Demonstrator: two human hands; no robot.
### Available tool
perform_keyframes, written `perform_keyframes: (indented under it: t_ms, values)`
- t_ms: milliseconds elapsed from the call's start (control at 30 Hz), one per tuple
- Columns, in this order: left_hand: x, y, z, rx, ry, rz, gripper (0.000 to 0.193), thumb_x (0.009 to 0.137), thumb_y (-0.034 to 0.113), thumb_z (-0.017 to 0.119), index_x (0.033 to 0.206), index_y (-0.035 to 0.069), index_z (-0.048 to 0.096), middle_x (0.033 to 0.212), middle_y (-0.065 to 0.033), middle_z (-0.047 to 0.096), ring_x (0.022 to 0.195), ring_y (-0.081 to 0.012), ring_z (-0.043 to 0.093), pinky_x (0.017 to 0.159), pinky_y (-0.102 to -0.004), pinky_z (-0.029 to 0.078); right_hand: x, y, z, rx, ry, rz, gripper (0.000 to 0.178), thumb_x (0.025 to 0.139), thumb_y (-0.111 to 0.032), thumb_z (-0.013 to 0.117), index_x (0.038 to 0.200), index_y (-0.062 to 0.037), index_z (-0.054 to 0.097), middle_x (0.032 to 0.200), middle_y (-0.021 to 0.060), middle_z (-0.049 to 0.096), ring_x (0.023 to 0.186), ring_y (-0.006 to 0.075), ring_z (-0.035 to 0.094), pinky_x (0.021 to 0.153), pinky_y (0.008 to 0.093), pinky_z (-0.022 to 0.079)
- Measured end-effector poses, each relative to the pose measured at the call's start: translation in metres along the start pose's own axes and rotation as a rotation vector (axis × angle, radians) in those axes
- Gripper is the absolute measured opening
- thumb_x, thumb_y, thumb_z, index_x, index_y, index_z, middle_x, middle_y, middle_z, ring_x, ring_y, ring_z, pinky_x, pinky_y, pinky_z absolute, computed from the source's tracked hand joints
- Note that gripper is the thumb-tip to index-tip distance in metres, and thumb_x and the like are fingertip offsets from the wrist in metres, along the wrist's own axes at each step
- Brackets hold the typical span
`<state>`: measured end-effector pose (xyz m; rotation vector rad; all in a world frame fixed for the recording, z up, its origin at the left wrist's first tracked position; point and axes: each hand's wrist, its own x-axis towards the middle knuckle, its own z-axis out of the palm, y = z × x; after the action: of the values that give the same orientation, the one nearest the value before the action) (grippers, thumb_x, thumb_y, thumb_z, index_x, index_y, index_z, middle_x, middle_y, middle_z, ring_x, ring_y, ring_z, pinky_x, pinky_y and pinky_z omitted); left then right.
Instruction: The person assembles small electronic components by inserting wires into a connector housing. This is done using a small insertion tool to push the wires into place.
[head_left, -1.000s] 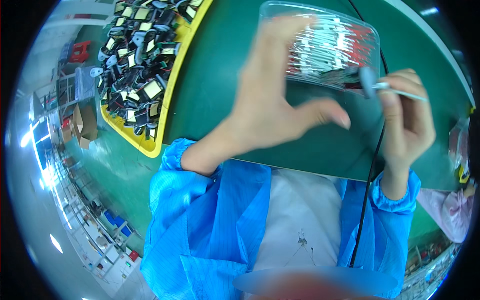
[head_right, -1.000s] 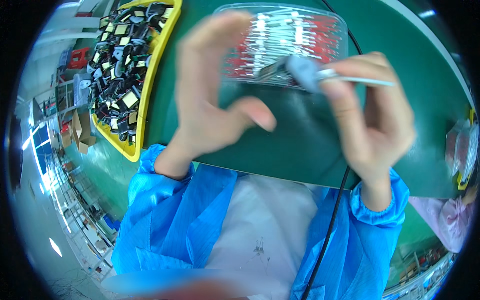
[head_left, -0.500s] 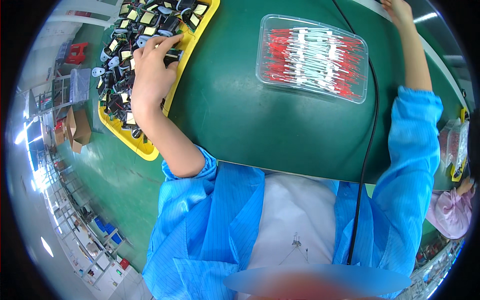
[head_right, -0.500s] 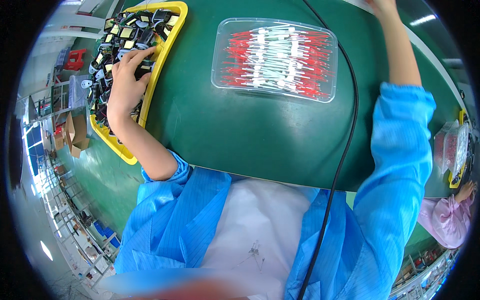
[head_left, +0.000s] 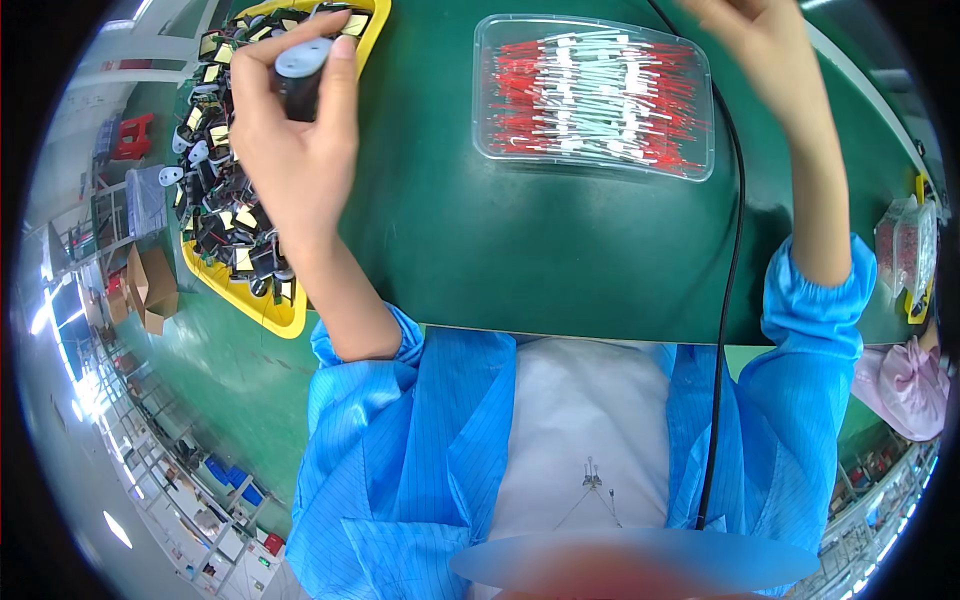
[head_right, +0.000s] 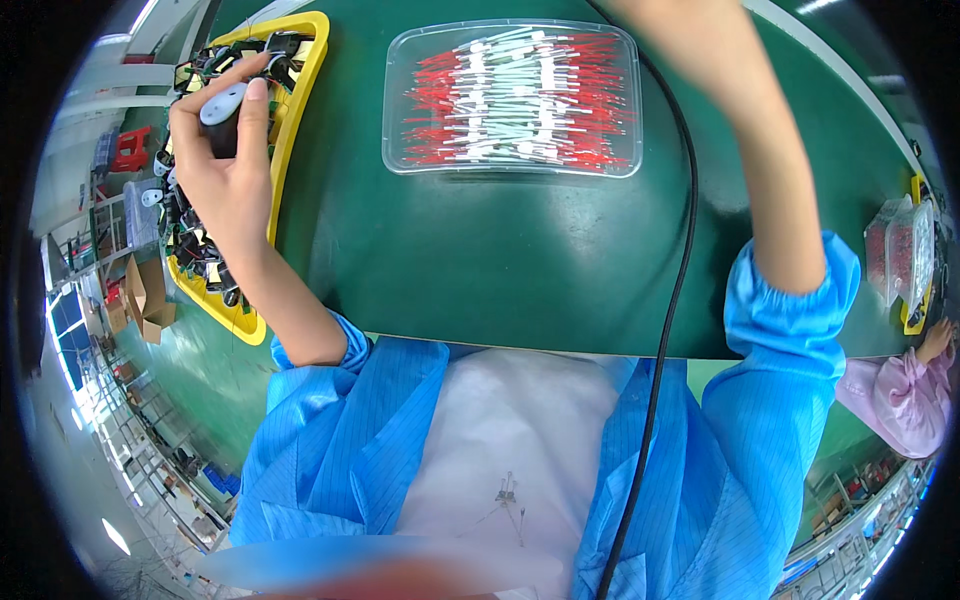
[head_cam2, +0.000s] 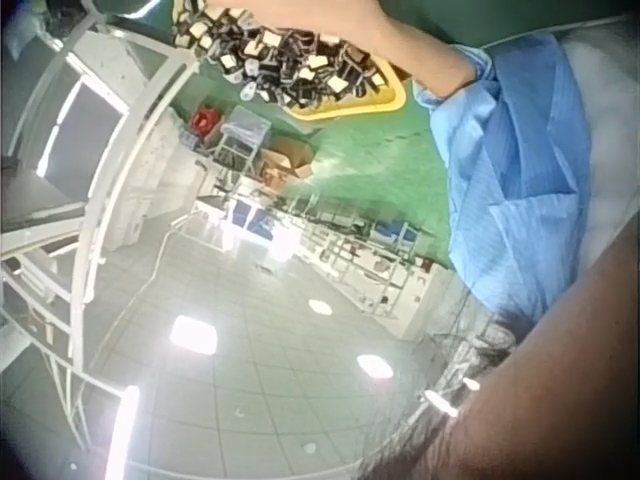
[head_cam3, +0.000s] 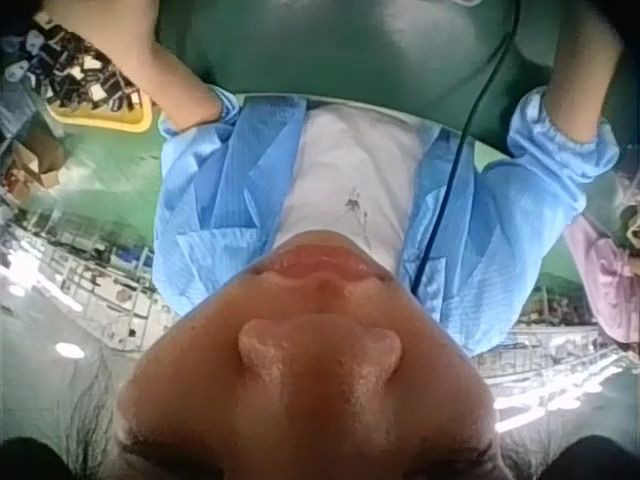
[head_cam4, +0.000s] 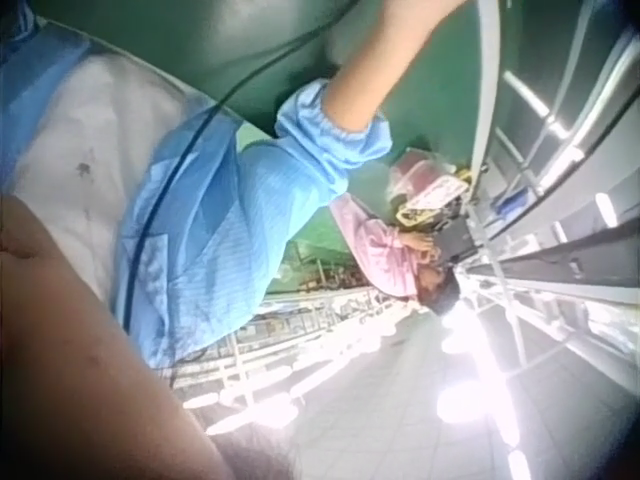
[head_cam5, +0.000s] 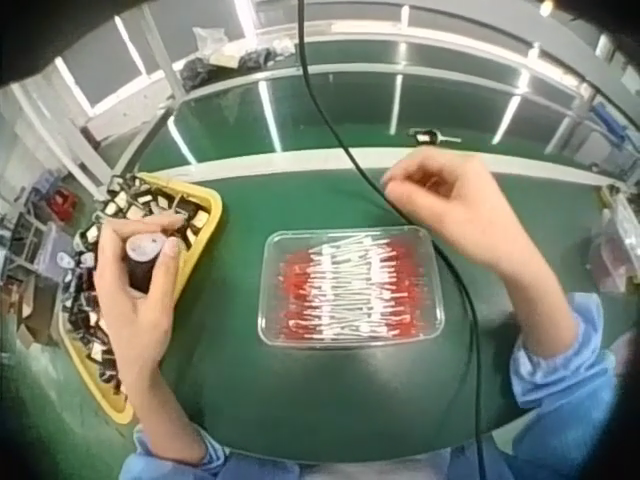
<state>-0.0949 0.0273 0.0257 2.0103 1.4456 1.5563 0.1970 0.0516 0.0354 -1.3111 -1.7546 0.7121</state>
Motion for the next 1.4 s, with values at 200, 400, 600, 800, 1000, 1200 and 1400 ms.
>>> perform_keyframes:
  t_ms: [200,400,600,800,1000,1200,1400]
  values:
    - [-0.021,0.014,0.03,-0.342,-0.168,-0.06,0.022,0.09,0.008,0.055,0.108,0.0,0.046,0.08,-0.009,0.057,0.065,-0.0077,0.047,0.06,-0.0195,0.038,-0.029,-0.032,0.045,-0.391,-0.3,-0.535,0.007,0.08,-0.006,0.06,0.083,-0.0002,0.059,0.076,0.0117,0.057,0.077,0.0283,0.052,0.068,0.0376,0.045]
    - [-0.021,0.013,0.023,-0.797,-0.351,-0.229,0.039,0.089,0.012,0.06,0.122,-0.003,0.047,0.089,-0.0071,0.056,0.081,-0.0084,0.05,0.07,-0.0194,0.038,-0.035,-0.022,0.058,-0.378,-0.31,-0.408,0.013,0.077,-0.006,0.062,0.089,-0.0007,0.061,0.082,0.0107,0.056,0.081,0.0278,0.05,0.073,0.0383,0.043]
    - [-0.021,0.059,0.023,-0.631,-0.278,-0.461,0.049,0.092,0.019,0.053,0.131,-0.007,0.038,0.095,-0.0036,0.049,0.093,-0.0104,0.044,0.083,-0.0237,0.036,-0.038,-0.009,0.071,-0.397,-0.248,-0.406,0.009,0.081,-0.006,0.059,0.087,0.0006,0.054,0.086,0.0111,0.051,0.083,0.0287,0.049,0.074,0.0381,0.042]
    - [-0.025,0.049,0.02,-0.675,-0.214,-0.388,0.044,0.083,0.017,0.068,0.117,-0.007,0.052,0.097,-0.0034,0.052,0.083,-0.0088,0.048,0.075,-0.0198,0.038,-0.04,-0.009,0.068,-0.372,-0.241,-0.397,0.01,0.082,-0.006,0.058,0.086,0.0008,0.052,0.087,0.0111,0.05,0.084,0.0291,0.048,0.074,0.038,0.041]
    - [-0.025,0.023,0.015,-0.547,-0.098,-0.332,0.04,0.083,0.018,0.068,0.113,-0.005,0.054,0.093,-0.0018,0.052,0.08,-0.0074,0.046,0.071,-0.0182,0.036,-0.038,-0.01,0.064,-0.4,-0.315,-0.405,0.009,0.082,-0.006,0.058,0.085,0.0008,0.053,0.087,0.0113,0.05,0.085,0.0289,0.048,0.075,0.0376,0.041]
    - [-0.025,0.007,0.023,-0.471,-0.11,-0.025,0.035,0.088,0.011,0.061,0.118,-0.004,0.053,0.093,-0.0058,0.057,0.083,-0.0085,0.051,0.072,-0.0199,0.04,-0.04,-0.019,0.066,-0.408,-0.28,-0.394,0.011,0.082,-0.006,0.058,0.084,0.0016,0.051,0.089,0.0119,0.049,0.085,0.0305,0.047,0.075,0.0387,0.041]
    - [-0.027,0.01,0.023,-0.49,-0.035,-0.031,0.031,0.089,0.011,0.058,0.114,-0.006,0.054,0.098,-0.0095,0.057,0.084,-0.012,0.054,0.08,-0.0264,0.044,-0.035,-0.046,0.052,-0.323,-0.177,-0.313,0.008,0.083,-0.007,0.057,0.086,0.0001,0.056,0.073,0.012,0.054,0.07,0.027,0.051,0.064,0.035,0.044]
